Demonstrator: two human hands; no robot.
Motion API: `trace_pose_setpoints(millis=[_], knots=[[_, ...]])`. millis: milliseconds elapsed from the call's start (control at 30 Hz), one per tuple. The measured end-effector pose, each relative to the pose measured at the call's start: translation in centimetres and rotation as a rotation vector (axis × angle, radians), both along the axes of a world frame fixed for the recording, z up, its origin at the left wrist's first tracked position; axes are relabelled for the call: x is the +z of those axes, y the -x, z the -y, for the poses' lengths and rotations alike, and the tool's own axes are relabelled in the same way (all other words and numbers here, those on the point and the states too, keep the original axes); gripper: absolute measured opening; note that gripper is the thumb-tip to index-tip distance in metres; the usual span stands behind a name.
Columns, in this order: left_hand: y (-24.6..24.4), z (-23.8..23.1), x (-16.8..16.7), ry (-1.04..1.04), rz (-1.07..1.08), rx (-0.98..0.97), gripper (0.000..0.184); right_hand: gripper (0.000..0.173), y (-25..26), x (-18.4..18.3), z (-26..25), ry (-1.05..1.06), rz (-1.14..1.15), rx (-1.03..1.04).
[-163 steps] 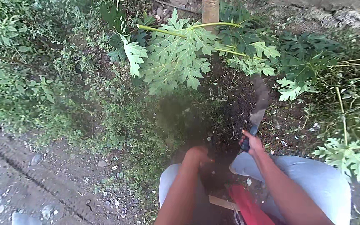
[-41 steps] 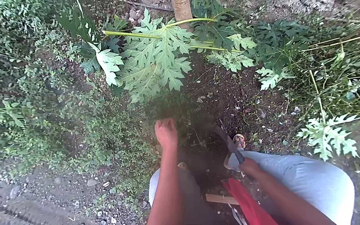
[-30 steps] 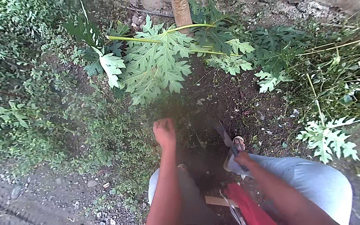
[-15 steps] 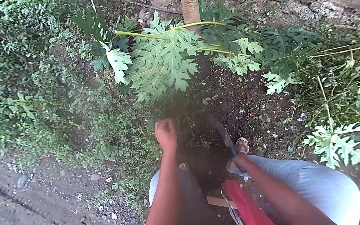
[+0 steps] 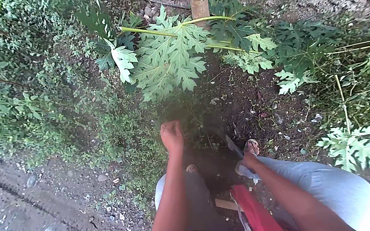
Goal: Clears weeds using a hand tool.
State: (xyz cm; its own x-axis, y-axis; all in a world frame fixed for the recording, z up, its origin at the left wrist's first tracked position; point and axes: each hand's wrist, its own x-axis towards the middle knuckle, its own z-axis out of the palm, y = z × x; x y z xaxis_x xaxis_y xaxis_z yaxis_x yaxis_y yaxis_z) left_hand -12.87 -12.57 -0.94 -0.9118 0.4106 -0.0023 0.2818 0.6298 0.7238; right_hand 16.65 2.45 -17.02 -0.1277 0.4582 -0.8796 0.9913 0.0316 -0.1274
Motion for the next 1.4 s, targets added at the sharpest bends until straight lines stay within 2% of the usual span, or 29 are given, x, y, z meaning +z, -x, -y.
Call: trace_pose_setpoints(millis=[67, 133, 233, 333, 400, 467, 567, 600, 667, 733, 833, 933, 1000, 1033, 1067, 1133, 1200, 1267, 1333, 1400], knots=[[0.1, 0.1, 0.0, -0.004, 0.009, 0.016, 0.020, 0.054, -1.1, 0.3, -0.8, -0.009, 0.009, 0.109], [0.2, 0.3, -0.1, -0.009, 0.006, 0.028, 0.020, 0.055, -2.0, 1.0, -2.2, -0.038, -0.020, 0.067], [0.3, 0.6, -0.2, -0.033, -0.025, 0.031, 0.019, 0.054, -2.0, 1.4, -3.2, -0.097, -0.152, -0.263], [0.3, 0.7, -0.1, -0.058, -0.050, 0.035, 0.019, 0.039, 0.8, 0.2, -3.0, -0.163, -0.337, -0.704], [0.4, 0.7, -0.2, -0.073, -0.053, 0.039, 0.019, 0.034, 2.6, -0.6, -2.6, -0.165, -0.327, -0.762], [0.4, 0.7, -0.3, -0.086, -0.061, 0.046, 0.018, 0.044, 2.7, -0.4, -2.5, -0.105, -0.169, -0.495], [0.6, 0.8, -0.4, -0.132, -0.094, 0.083, 0.019, 0.061, 1.0, -0.1, -3.4, -0.075, -0.001, 0.080], [0.7, 1.0, -0.3, -0.160, -0.109, 0.106, 0.019, 0.063, 0.4, 0.0, -3.8, -0.078, 0.013, 0.197], [1.0, 1.6, -0.4, -0.228, -0.132, 0.154, 0.021, 0.061, -0.5, 0.4, -4.7, -0.085, -0.006, 0.233], [1.3, 2.4, -0.6, -0.323, -0.149, 0.216, 0.022, 0.059, -0.5, 1.1, -5.3, -0.112, -0.086, 0.041], [1.8, 3.3, -0.7, -0.451, -0.144, 0.307, 0.021, 0.046, 2.4, 1.4, -5.9, -0.178, -0.355, -0.473], [2.2, 3.9, -0.9, -0.513, -0.113, 0.346, 0.021, 0.023, 9.3, 1.6, -6.1, -0.226, -0.657, -1.041], [2.5, 4.1, -1.1, -0.522, -0.079, 0.353, 0.021, 0.022, 13.8, 0.7, -5.4, -0.201, -0.751, -1.265], [2.7, 4.0, -1.3, -0.524, -0.065, 0.355, 0.021, 0.024, 15.3, -0.4, -4.5, -0.180, -0.725, -1.254], [2.7, 3.8, -1.4, -0.528, -0.046, 0.357, 0.021, 0.027, 16.0, -1.8, -3.3, -0.153, -0.653, -1.143], [2.6, 3.4, -1.6, -0.538, -0.004, 0.362, 0.020, 0.040, 15.0, -4.4, -1.4, -0.058, -0.400, -0.672], [2.7, 3.0, -1.9, -0.561, 0.003, 0.353, 0.019, 0.051, 13.0, -5.4, -0.8, 0.005, -0.198, -0.206], [2.6, 3.0, -2.0, -0.569, 0.026, 0.348, 0.021, 0.058, 11.0, -5.1, -1.8, -0.034, -0.101, 0.104], [2.6, 3.2, -2.0, -0.576, 0.061, 0.362, 0.024, 0.063, 9.0, -4.3, -4.2, -0.096, -0.059, 0.284], [2.8, 3.6, -1.7, -0.562, 0.120, 0.394, 0.030, 0.061, 7.4, -3.6, -6.5, -0.146, -0.089, 0.273]])
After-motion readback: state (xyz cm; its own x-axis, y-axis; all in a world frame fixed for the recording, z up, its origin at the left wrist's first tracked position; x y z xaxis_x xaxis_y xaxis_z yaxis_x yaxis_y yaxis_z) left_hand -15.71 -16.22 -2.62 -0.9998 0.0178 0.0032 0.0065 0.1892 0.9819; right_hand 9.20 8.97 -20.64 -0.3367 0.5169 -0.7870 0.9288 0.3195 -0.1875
